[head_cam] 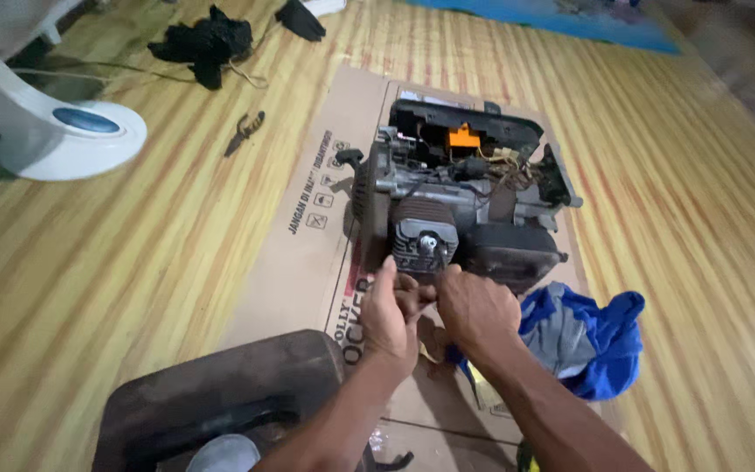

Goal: The person works on a small gasoline engine laid on cardboard on the floor, holding the cylinder head assembly and using a wrench to loosen and tighten bolts on it. They then lift the engine's fuel tank, position it, and wipe parts with a cloth.

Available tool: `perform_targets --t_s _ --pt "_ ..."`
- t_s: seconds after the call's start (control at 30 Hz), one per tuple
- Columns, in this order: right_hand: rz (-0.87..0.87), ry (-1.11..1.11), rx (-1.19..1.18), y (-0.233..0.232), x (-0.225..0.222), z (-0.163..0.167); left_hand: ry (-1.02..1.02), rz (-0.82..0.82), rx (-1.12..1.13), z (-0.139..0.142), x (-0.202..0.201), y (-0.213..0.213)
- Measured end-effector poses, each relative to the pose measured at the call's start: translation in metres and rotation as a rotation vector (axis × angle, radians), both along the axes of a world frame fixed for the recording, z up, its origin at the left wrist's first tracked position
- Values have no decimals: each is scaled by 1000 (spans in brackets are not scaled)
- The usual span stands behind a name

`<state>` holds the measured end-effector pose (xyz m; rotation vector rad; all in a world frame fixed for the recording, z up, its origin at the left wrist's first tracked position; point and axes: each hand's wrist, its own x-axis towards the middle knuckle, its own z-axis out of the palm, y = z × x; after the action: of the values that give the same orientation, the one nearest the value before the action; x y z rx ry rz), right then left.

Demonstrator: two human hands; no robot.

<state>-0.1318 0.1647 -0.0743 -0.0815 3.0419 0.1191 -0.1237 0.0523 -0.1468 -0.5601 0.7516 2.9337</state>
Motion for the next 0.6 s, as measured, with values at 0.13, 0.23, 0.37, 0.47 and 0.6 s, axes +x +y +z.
perform_targets --t_s 0.13,0.23,0.37,0.47,0.6 --pt "-43 42 -55 0 1 -2 -133 31 66 5 -5 6" --pt "-28 50 -74 0 1 -3 -28 -26 50 9 -2 2" --pt "31 19 19 1 -1 -1 -2 -30 66 10 7 -9" --pt "-8 16 41 2 5 3 -18 -71 -35 10 16 -13" --pt "133 47 58 7 25 13 30 -112 -162 12 37 -3"
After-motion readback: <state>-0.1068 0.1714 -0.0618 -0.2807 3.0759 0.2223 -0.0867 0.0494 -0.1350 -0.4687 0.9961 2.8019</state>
